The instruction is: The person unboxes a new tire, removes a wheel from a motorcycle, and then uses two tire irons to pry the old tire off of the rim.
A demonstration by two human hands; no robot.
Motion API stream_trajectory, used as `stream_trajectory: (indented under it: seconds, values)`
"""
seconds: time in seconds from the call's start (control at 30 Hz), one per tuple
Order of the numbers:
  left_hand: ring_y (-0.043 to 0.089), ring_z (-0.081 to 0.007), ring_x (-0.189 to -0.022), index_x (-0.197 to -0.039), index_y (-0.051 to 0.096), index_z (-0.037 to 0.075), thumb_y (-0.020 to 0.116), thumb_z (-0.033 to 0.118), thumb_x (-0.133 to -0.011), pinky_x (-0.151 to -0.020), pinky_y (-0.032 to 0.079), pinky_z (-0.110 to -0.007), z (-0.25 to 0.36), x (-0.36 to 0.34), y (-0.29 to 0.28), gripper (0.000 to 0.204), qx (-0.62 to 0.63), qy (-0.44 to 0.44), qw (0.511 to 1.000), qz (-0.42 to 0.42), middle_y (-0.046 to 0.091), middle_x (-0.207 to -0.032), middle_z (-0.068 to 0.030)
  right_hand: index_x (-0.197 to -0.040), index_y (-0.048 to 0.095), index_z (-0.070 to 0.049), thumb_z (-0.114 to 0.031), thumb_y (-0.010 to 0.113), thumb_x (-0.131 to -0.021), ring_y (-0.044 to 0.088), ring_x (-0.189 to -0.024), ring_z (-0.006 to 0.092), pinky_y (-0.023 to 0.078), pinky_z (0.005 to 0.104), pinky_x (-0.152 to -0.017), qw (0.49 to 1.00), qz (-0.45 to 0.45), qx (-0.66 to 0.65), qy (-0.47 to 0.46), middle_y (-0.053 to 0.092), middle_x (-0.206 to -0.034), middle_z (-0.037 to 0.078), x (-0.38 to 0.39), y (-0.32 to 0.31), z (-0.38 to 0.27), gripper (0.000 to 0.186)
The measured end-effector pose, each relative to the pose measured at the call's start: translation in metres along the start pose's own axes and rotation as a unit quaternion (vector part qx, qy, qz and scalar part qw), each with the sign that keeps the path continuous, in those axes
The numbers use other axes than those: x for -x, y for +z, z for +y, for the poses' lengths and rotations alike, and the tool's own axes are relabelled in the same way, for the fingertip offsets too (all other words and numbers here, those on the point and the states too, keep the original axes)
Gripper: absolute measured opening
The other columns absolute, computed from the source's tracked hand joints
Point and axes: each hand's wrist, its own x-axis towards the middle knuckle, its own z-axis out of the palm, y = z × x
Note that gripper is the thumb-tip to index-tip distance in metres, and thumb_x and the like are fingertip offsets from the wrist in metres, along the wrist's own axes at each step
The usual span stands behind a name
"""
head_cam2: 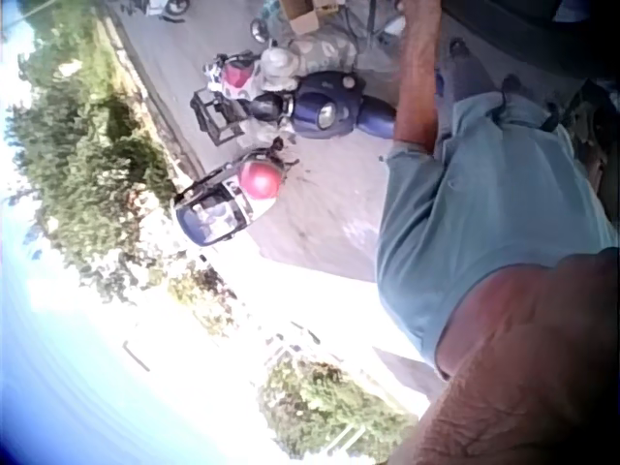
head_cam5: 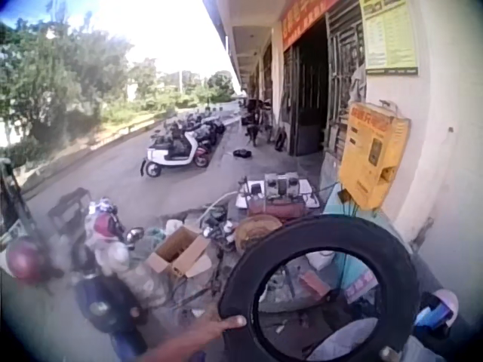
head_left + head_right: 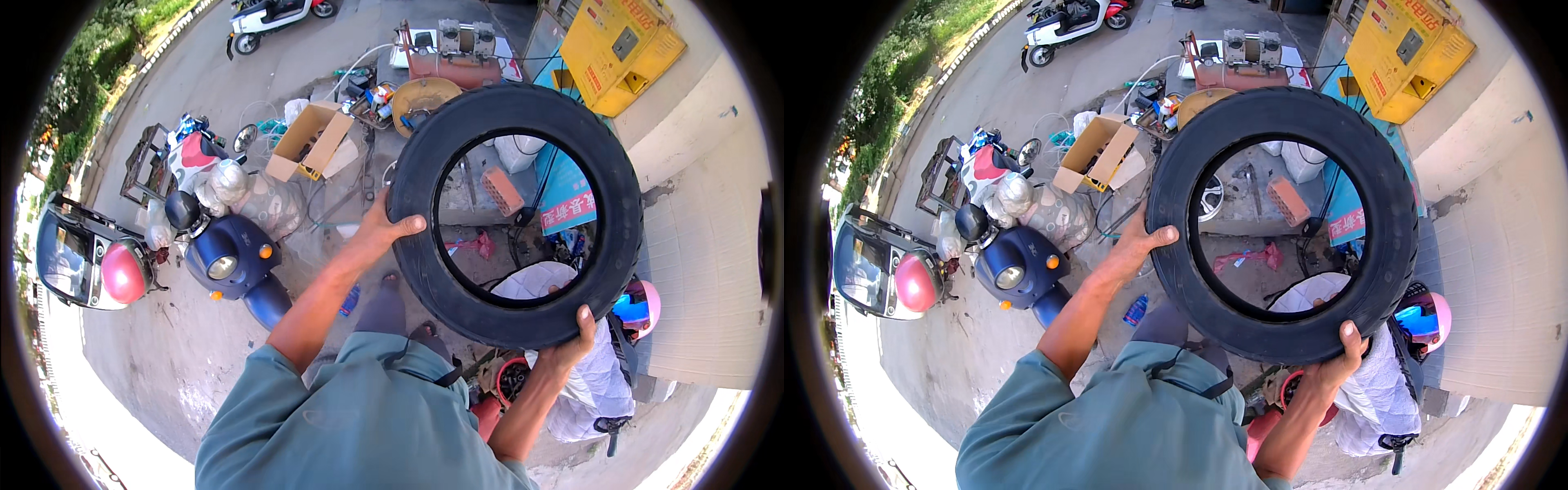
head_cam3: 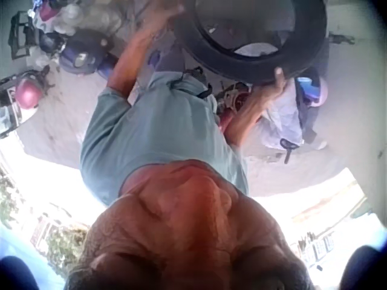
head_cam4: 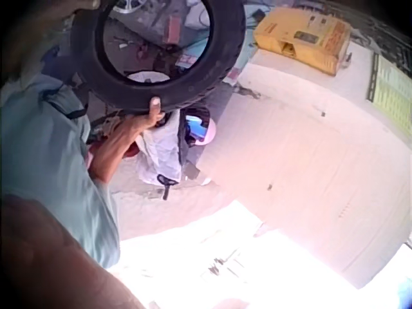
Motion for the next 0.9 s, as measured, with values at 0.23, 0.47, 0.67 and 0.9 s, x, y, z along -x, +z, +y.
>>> stream_trajectory:
  seconds: [0.23, 0.47, 0.67, 0.9]
  values:
    - [0.062, -0.0275, -0.120, -0.140, 0.041, -0.011, 0.087, 0.017, -0.073, -0.104, 0.048, -0.039, -0.111, -0.059, -0.019, 0.086, -0.078, -0.102, 0.988, 0.083, 0.062, -0.129, -0.0214, -0.129, 0.052, 0.009, -0.022, 0.078, -0.077, 0.073, -0.089, 0.0331, 0.061, 0.0442, -0.078, 0.980, 0.048, 0.133, 0.139, 0.068, -0.099, 0.019, -0.056, -0.008, 0.093, 0.065]
    - [0.064, -0.0396, -0.120, -0.144, 0.037, -0.009, 0.086, 0.029, -0.068, -0.102, 0.050, -0.042, -0.230, -0.117, -0.102, 0.098, -0.251, -0.213, 0.936, 0.123, 0.064, -0.128, -0.0290, -0.151, 0.038, 0.007, -0.028, 0.084, -0.085, 0.059, -0.122, 0.0316, 0.047, 0.0383, -0.105, 0.911, 0.061, 0.286, 0.289, 0.056, -0.140, 0.022, -0.150, -0.022, 0.264, 0.088]
    - [0.066, -0.0402, -0.113, -0.133, 0.050, -0.008, 0.086, 0.028, -0.069, -0.096, 0.052, -0.044, -0.337, -0.248, -0.175, 0.082, -0.315, -0.223, 0.916, 0.113, 0.068, -0.118, -0.0280, -0.142, 0.050, 0.008, -0.041, 0.086, -0.082, 0.060, -0.122, 0.0327, 0.046, 0.0391, -0.105, 0.830, 0.082, 0.423, 0.352, 0.061, -0.134, 0.023, -0.224, -0.021, 0.464, 0.086]
    - [0.064, -0.0430, -0.114, -0.131, 0.050, -0.009, 0.085, 0.022, -0.069, -0.098, 0.051, -0.045, -0.450, -0.390, -0.232, 0.077, -0.361, -0.221, 0.898, 0.125, 0.065, -0.119, -0.0272, -0.139, 0.051, 0.009, -0.060, 0.082, -0.078, 0.062, -0.121, 0.0401, 0.047, 0.0440, -0.105, 0.760, 0.024, 0.584, 0.286, 0.064, -0.129, 0.030, -0.335, 0.000, 0.642, 0.097]
